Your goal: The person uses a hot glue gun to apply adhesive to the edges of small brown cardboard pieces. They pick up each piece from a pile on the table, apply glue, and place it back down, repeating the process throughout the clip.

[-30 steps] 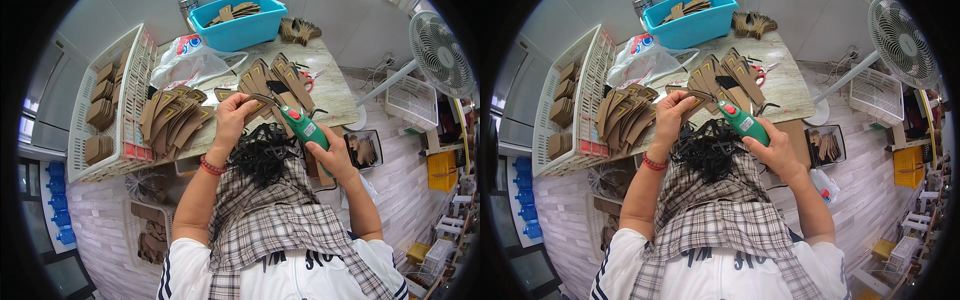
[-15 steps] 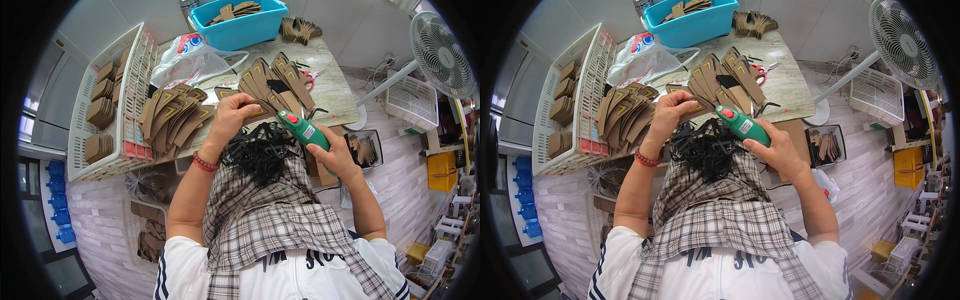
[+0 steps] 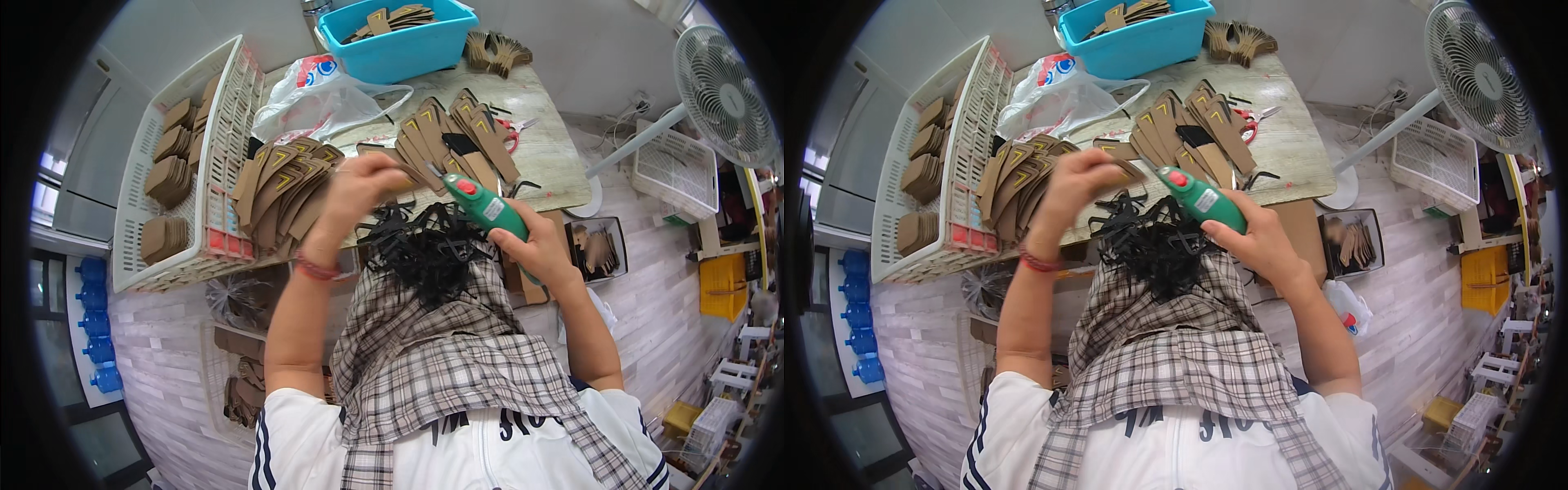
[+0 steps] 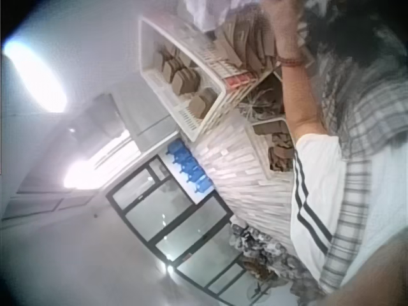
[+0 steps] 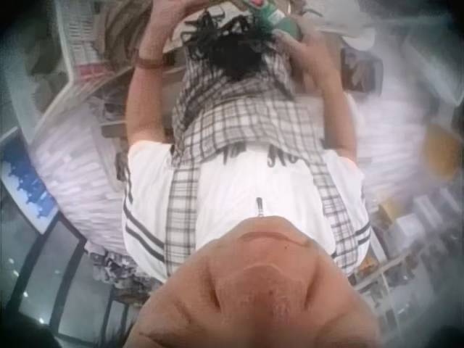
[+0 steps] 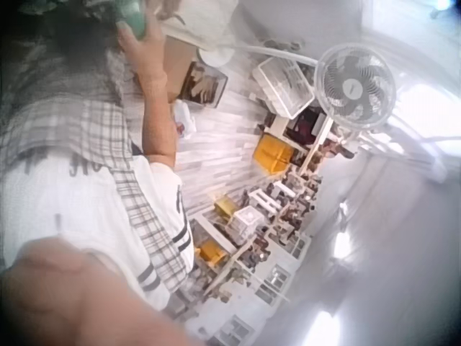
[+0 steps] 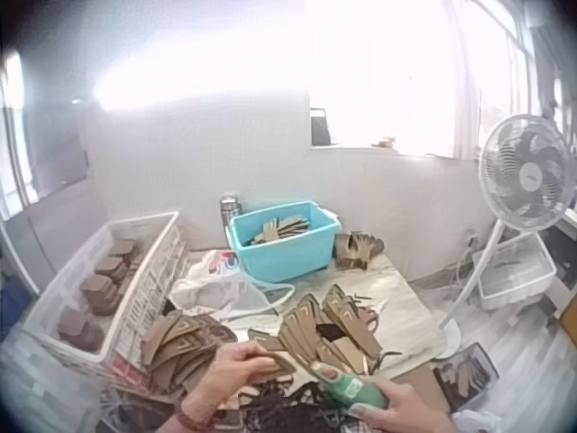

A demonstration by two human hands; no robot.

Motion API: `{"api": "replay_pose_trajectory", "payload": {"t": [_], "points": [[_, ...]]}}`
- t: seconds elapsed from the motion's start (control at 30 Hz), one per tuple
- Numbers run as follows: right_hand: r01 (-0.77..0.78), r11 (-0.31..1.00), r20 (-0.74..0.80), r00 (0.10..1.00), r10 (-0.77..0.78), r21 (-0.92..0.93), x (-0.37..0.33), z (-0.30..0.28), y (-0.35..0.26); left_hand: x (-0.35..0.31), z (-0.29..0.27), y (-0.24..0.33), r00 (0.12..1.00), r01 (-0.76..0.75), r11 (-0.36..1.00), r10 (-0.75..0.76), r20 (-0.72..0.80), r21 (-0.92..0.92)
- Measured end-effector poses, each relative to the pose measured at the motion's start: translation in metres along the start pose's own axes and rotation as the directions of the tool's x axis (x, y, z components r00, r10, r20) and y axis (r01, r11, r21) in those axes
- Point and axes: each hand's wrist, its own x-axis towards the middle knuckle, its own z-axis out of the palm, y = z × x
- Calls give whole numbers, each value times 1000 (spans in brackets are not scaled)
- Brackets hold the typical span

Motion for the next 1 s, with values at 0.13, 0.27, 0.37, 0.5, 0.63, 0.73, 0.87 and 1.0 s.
{"api": "replay_pose_trajectory", "payload": {"t": [0.13,0.27,0.37,0.5,0.63,0.73,0.87,1.0], "points": [[-77,996,-80,993,81,51,-14,-5,21,9,-111,0,938,-71,995,89,-334,66],[-42,998,-97,994,47,51,-22,1,31,19,-152,-31,717,313,159,607,-343,936],[-54,993,-128,990,67,108,-25,8,38,33,-84,-25,700,102,297,656,-281,949],[-110,981,-127,983,131,161,-27,9,35,65,-1,-55,899,355,457,70,-432,815],[-112,978,-121,984,134,177,-30,12,36,92,8,-95,827,505,548,-87,-556,666],[-117,978,-108,985,137,175,-32,15,42,95,16,-96,755,526,685,-104,-647,503],[-107,981,-85,989,122,161,-28,20,38,101,16,-118,666,419,868,-93,-740,268],[-62,994,-101,992,72,94,-19,22,29,91,4,-119,677,-140,989,66,-733,-40]]}}
